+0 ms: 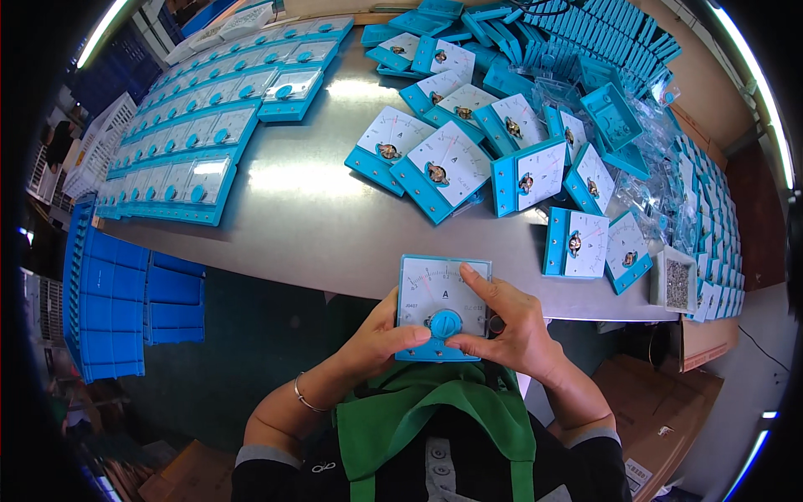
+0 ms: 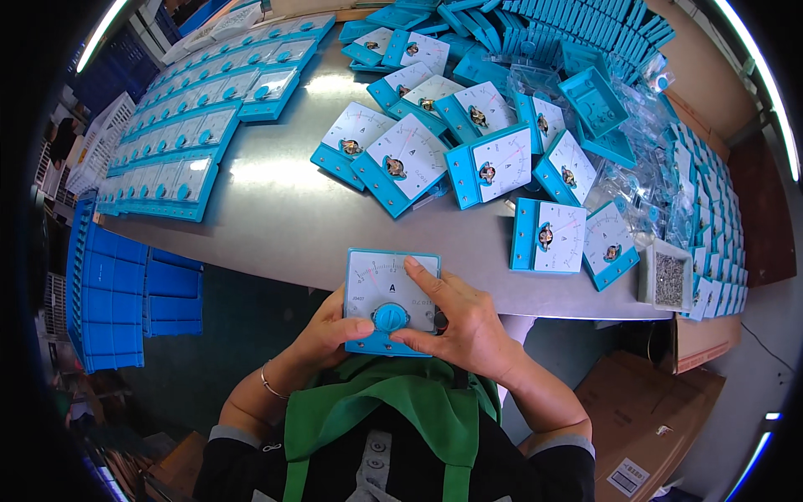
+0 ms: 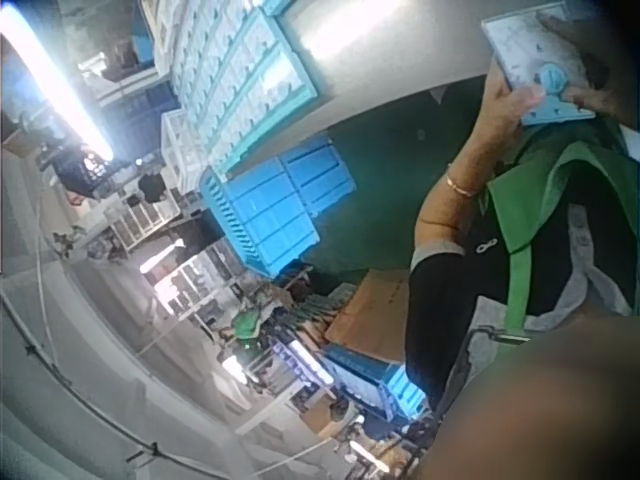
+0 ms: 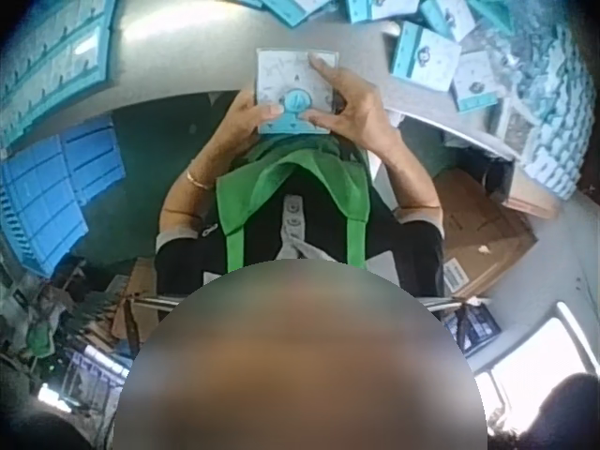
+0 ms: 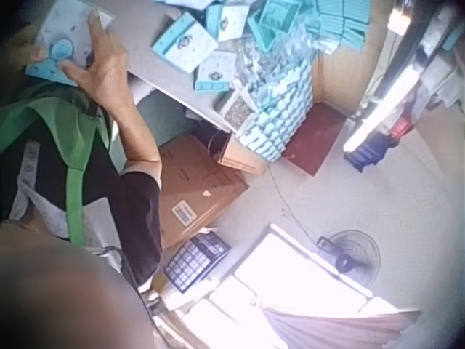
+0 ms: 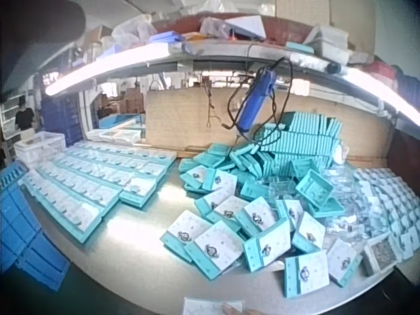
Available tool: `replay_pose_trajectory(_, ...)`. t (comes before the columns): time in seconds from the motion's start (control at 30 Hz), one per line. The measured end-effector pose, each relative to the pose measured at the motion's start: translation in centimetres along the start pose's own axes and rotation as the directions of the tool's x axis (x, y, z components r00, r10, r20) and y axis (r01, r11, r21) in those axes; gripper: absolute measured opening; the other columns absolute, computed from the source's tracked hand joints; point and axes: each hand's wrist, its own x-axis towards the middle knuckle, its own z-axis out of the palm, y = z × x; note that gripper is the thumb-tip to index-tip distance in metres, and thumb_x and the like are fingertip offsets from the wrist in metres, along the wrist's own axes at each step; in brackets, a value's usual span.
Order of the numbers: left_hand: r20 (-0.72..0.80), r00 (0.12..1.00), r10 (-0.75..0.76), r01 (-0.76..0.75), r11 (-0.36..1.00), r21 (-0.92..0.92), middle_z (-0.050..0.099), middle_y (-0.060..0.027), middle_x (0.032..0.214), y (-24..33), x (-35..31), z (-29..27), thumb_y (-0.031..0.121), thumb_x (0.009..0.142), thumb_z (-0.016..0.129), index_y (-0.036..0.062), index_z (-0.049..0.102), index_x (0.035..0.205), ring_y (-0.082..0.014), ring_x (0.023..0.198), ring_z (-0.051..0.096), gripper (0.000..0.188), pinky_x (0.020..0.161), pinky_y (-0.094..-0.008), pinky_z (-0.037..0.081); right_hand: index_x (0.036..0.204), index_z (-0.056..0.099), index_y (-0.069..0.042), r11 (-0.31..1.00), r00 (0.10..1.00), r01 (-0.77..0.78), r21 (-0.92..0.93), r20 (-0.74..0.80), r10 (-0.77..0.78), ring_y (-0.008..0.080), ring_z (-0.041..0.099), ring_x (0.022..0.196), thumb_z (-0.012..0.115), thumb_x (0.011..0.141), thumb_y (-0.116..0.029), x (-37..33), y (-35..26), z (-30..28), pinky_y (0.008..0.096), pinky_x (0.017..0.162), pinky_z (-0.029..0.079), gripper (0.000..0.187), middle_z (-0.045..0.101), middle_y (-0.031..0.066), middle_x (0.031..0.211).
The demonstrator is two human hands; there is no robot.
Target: Assembling analog panel meters by attaching components and covers.
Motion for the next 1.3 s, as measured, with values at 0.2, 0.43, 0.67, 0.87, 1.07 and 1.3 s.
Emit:
replay_pose_trajectory(0.2, 0.004, 1.0, 0.008, -0.008, 1.0, 0.018, 0.046, -0.0157, 0.126, 0.0, 0.1, 0.3, 0.017, 0.077, 0.065, -0.0004, 0.026, 0.135, -0.0229, 0.114, 0.049, 0.072, 0.096, -0.0363, 0.041, 0.131, 0.044, -0.003, 1.0, 1.0, 0.018, 0.008, -0.021, -0.018, 0.0208, 0.05, 0.056, 0.082, 0.063, -0.019, -0.5, 0.5, 0.0, 0.0303, 0.05, 0.045, 0.08, 0.053, 0.0133, 0.075)
replay_pose_trajectory(0.43, -0.055, 0.998, 0.025, -0.031, 0.993, -0.11, 0.049, -0.0158, 0.123, 0.3, -0.2, 0.7, 0.013, 0.078, 0.062, 0.0005, 0.027, 0.135, -0.0231, 0.108, 0.054, 0.068, 0.09, -0.0363, 0.047, 0.135, 0.037, -0.003, 0.763, 0.943, -0.136, 0.632, -0.153, 0.295, 0.011, 0.054, 0.062, 0.075, 0.074, -0.023, -1.7, 1.5, 0.6, 0.0245, 0.052, 0.045, 0.075, 0.059, 0.0173, 0.11)
replay_pose_trajectory(0.67, -0.001, 1.0, -0.012, 0.012, 0.993, -0.113, 0.05, -0.0159, 0.122, 0.2, -0.4, 0.9, 0.013, 0.079, 0.062, 0.0, 0.028, 0.134, -0.0229, 0.105, 0.055, 0.066, 0.084, -0.037, 0.05, 0.1, 0.064, 0.0, 0.567, 0.949, -0.292, 0.77, 0.159, 0.273, 0.0084, 0.059, 0.081, 0.065, 0.081, -0.004, -2.5, 2.7, 3.7, 0.0247, 0.073, 0.048, 0.019, 0.066, 0.0035, 0.096)
replay_pose_trajectory(0.87, 0.03, 0.998, -0.046, 0.05, 0.988, -0.144, 0.05, -0.0159, 0.12, 0.6, -0.2, 0.8, 0.015, 0.079, 0.061, 0.0004, 0.03, 0.132, -0.0234, 0.101, 0.057, 0.064, 0.079, -0.0372, 0.052, 0.098, 0.065, 0.0, 0.558, 0.928, -0.336, 0.759, 0.167, 0.332, 0.0104, 0.06, 0.086, 0.067, 0.077, -0.001, -2.6, 3.5, 4.2, 0.0256, 0.076, 0.048, 0.021, 0.067, 0.004, 0.095)
replay_pose_trajectory(1.07, -0.036, 0.998, -0.058, 0.053, 0.99, -0.128, 0.052, -0.016, 0.119, 0.7, -0.2, 1.4, 0.019, 0.075, 0.062, -0.0024, 0.034, 0.129, -0.0234, 0.105, 0.056, 0.065, 0.09, -0.0357, 0.047, 0.097, 0.065, 0.0, 0.709, 0.959, -0.251, 0.659, 0.072, 0.273, 0.01, 0.06, 0.083, 0.071, 0.074, -0.001, -3.3, 3.6, 4.7, 0.0254, 0.074, 0.049, 0.023, 0.067, 0.0043, 0.092)
replay_pose_trajectory(1.3, -0.022, 0.997, -0.068, 0.064, 0.989, -0.132, 0.053, -0.0153, 0.118, 0.7, 0.0, 1.4, 0.019, 0.075, 0.061, -0.0025, 0.036, 0.129, -0.0235, 0.105, 0.056, 0.063, 0.089, -0.036, 0.047, 0.098, 0.064, 0.0, 0.69, 0.952, -0.21, 0.692, -0.017, 0.306, 0.0091, 0.06, 0.081, 0.074, 0.072, -0.003, -3.5, 2.3, 5.0, 0.0245, 0.073, 0.049, 0.029, 0.066, 0.0051, 0.09)
